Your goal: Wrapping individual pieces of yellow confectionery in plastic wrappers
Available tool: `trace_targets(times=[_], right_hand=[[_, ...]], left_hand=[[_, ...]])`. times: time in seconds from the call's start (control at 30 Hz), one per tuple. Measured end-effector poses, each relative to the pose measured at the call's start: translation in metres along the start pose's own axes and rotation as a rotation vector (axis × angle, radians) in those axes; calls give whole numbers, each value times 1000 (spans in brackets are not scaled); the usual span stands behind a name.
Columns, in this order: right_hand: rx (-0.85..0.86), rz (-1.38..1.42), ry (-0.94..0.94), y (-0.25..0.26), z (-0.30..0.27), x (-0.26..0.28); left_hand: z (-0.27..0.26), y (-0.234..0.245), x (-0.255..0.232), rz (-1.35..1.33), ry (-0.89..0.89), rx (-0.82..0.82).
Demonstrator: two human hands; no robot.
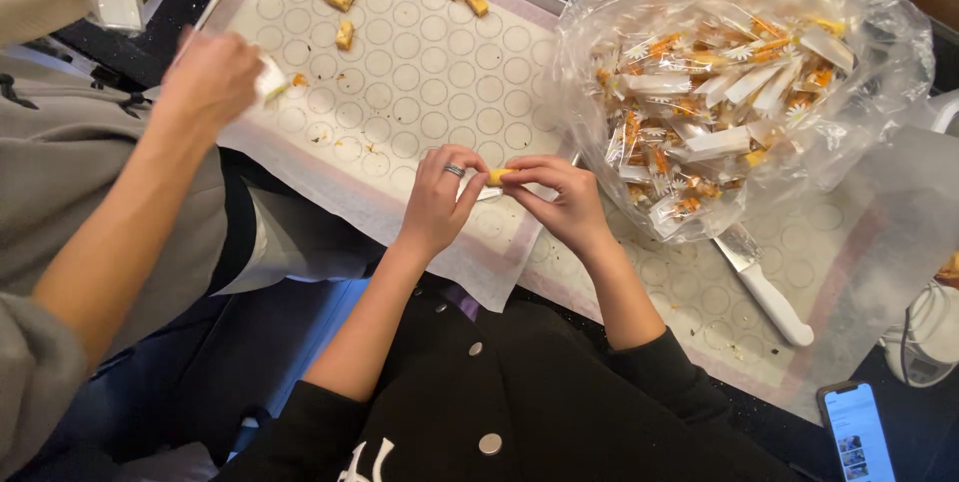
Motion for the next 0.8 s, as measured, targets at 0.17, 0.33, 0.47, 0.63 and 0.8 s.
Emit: trace_targets(times=[0.17,0.33,0.47,0.63,0.8], right_hand=[[-2,45,-43,2,1,1],[-19,207,-164,9,-4,-8],[12,573,-489,11,-7,-24],[91,678,-577,8,-16,-32],[145,555,-525,4,-30,-47]], left_hand=[[2,0,-9,20,-41,28],[1,-4,-8,-69,12,96],[5,4,-23,-140,-56,113],[6,5,-47,-215,-106,131],[0,-7,-64,-44,-251,189]])
Point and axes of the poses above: each hand's wrist, its own z-axis towards the middle knuckle, its own y-axis out of the back of the hand, x = y × z, the point moved 4 cm from there along z, towards the middle knuckle, and after that the axes turned 14 degrees about z, right-handed, at the moved point
